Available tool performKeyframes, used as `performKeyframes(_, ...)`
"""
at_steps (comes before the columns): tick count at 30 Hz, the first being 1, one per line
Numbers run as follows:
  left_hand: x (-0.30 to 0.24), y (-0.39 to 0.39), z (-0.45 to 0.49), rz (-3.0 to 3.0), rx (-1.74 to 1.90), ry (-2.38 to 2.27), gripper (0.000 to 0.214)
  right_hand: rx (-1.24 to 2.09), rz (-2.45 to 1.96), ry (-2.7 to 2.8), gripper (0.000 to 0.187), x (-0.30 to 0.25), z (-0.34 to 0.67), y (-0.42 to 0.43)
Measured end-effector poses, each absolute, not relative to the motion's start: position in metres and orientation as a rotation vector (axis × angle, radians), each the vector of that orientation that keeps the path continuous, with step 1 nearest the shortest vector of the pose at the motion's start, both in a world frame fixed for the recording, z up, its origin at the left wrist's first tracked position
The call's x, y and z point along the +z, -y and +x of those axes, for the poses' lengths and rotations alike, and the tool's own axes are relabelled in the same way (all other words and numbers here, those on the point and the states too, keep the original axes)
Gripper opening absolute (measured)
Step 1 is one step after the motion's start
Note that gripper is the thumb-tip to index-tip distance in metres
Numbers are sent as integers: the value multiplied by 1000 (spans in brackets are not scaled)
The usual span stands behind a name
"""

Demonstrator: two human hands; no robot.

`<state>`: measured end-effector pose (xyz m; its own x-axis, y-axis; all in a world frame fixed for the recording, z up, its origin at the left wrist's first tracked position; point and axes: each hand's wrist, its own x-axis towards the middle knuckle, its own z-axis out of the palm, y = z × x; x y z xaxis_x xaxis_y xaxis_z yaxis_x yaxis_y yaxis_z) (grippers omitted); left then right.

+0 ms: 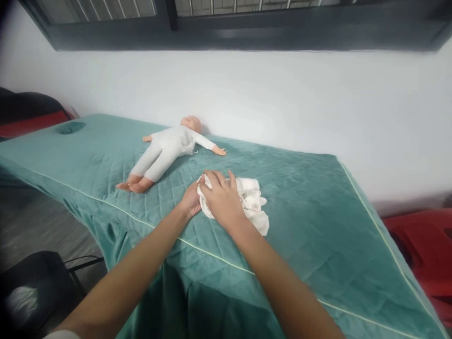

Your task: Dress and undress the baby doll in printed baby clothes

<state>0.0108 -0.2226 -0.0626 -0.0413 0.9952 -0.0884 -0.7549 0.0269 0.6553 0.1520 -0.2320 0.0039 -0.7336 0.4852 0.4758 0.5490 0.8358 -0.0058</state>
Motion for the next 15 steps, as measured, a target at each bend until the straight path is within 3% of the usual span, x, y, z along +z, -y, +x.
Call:
performKeyframes(9, -60, 226, 6, 513, 1530, -620, 37, -246, -710, 2566, 23, 9, 181, 249)
performKeyframes(15, -60, 224, 8, 465, 1564, -651, 46, 50, -733, 2428, 22, 22, 210, 246)
